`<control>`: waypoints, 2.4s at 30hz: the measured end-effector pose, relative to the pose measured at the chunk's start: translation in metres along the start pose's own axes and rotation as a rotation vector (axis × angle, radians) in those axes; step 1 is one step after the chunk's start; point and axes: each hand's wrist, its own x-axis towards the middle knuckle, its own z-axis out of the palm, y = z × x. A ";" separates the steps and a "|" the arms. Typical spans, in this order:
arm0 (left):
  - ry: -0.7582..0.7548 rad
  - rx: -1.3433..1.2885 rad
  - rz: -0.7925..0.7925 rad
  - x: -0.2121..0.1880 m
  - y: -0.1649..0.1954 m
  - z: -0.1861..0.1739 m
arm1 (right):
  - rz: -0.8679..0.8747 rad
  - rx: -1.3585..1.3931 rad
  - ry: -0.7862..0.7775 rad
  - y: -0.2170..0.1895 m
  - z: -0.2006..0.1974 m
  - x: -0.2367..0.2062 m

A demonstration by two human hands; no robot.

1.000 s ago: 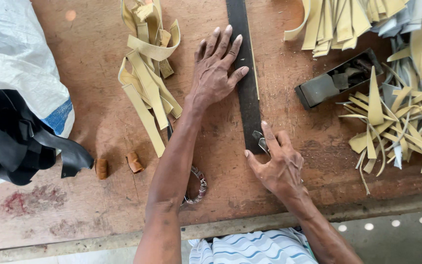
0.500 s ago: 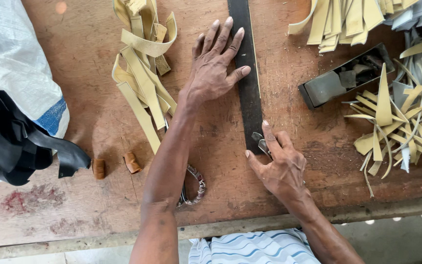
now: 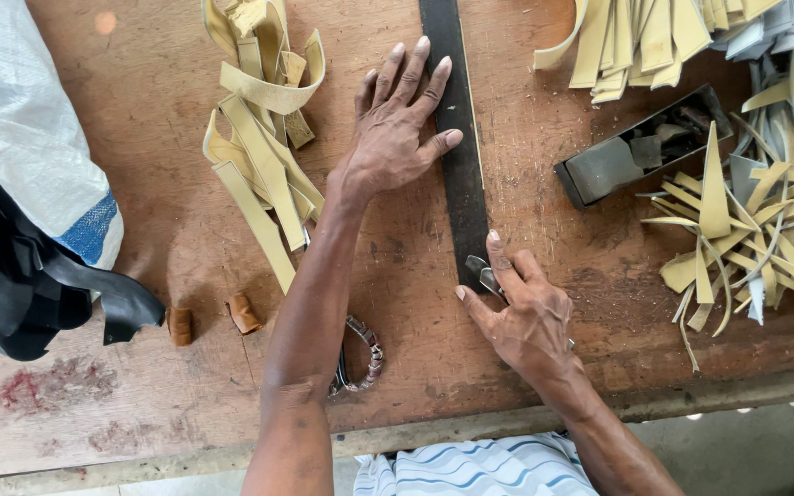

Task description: The person uses a utility knife and a metal ruler to cut light-colored material strips on a wooden workbench. They repeatedly align the ruler, cut along its edge, and stack the cut pieces. Later, they handle a black material piece and place a light strip on it.

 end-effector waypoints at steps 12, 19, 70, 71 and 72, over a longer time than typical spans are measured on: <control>-0.029 -0.002 -0.003 0.004 -0.002 0.001 | 0.022 -0.001 -0.051 0.001 0.002 0.000; -0.053 0.008 -0.013 0.004 -0.001 -0.001 | 0.024 -0.015 -0.061 -0.001 0.000 0.001; -0.160 0.106 0.123 0.030 0.038 -0.025 | 0.273 -0.152 -0.057 0.066 -0.115 0.014; -0.131 0.084 0.134 0.029 0.036 -0.026 | 0.158 -0.209 -0.035 0.072 -0.121 0.019; -0.124 0.075 0.135 0.028 0.036 -0.026 | 0.042 -0.265 -0.017 0.078 -0.126 0.025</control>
